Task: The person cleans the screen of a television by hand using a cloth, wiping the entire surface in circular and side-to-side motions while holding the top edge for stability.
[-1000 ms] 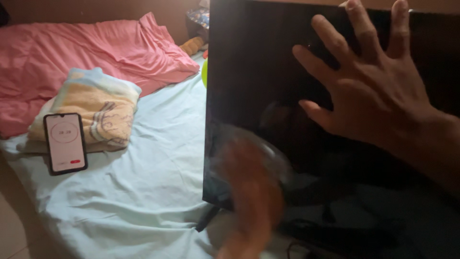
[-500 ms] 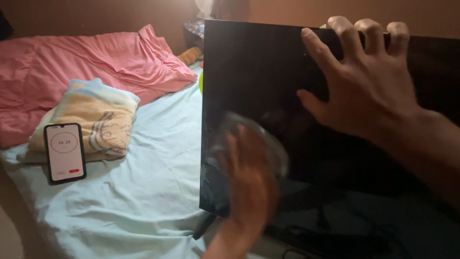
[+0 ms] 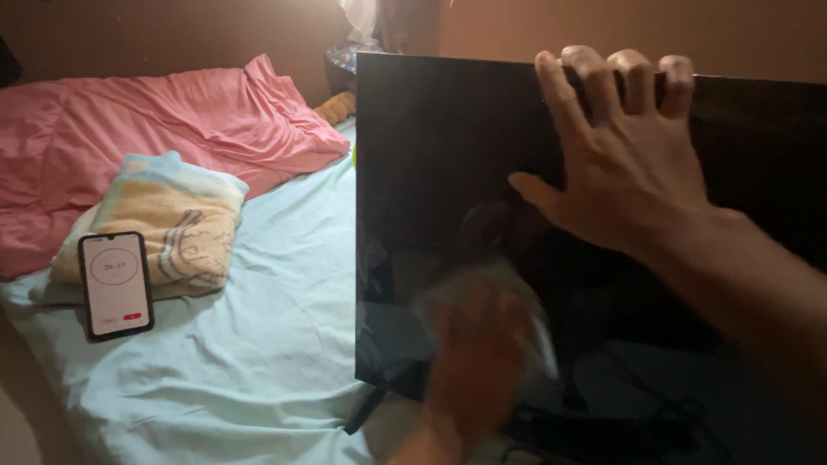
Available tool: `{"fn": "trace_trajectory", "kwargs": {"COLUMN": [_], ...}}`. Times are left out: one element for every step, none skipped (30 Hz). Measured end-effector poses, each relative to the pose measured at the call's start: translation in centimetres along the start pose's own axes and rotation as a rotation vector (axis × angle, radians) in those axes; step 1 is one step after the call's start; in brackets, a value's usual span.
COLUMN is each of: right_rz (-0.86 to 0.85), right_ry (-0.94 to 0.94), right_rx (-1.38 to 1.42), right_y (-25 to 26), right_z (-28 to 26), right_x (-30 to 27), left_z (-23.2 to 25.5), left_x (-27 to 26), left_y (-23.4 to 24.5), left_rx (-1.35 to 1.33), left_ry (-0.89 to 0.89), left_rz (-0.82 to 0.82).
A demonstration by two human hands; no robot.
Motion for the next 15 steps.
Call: {"fn": "trace_trajectory", "kwargs": {"right_rz": [-0.011,-0.004,0.003,0.009,-0.006,-0.019,-0.032,-0.033,-0.034,-0.038,-0.038,-0.036,-0.034,-0.032,-0.030], "right_ry": [-0.016,-0.018,-0.020,-0.021,-0.030,-0.039,-0.049,-0.051,-0.054,-0.054,-0.054,-0.056,-0.058,-0.059,-0.061], "right_rx": [0.010,0.022,0.034,0.047,0.051,0.057,0.063,0.062,0.061,0.062,0.063,0.065,0.067,0.065,0.063], "right_y": [-0.2,-0.3,-0.3,-0.3,-0.5,-0.6,-0.6,-0.7,-0.8,-0.8,-0.6,-0.5,-0.4,-0.2,-0.1], "right_z": [0.1,0.0,-0.1,-0.2,-0.2,-0.2,-0.1,-0.1,-0.2,-0.2,-0.3,-0.3,-0.3,-0.4,-0.5], "right_x": [0.1,0.2,0.2,0.1,0.1,0.1,0.2,0.2,0.3,0.3,0.2,0.3,0.4,0.3,0.3], "left_z": [-1.3,-2.6,-4.2,-5.5,-5.7,-5.9,-6.2,-5.3,-4.5,-3.7,-2.2,-0.7,0.6,0.8,0.5], "left_x": [1.5,2.9,4.0,4.6,5.3,5.8,6.0,6.3,6.3,5.8,4.9,3.6,2.2,1.6,1.4], "left_y": [1.8,3.9,6.3,8.5,9.4,10.1,10.6,10.0,9.0,7.9,5.9,4.0,2.4,2.3,2.4], "left_rx": [0.080,0.162,0.081,-0.001,-0.034,-0.064,-0.094,0.059,0.211,0.363,0.314,0.266,0.218,0.172,0.126], "left_ry": [0.056,0.110,0.198,0.286,0.308,0.327,0.347,0.299,0.251,0.204,0.078,-0.048,-0.172,-0.246,-0.321], "left_rz": [0.107,0.216,0.320,0.423,0.437,0.451,0.465,0.430,0.395,0.355,0.236,0.116,-0.004,0.004,0.013]}}
Point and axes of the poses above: each hand's wrist, its own x-axis towards the middle knuckle, its own y-axis out of the back of the hand, z = x × y, the point moved 10 cm from there along x, towards the middle knuckle, and after that the axes turned 11 degrees about y, right-handed, at the moved point
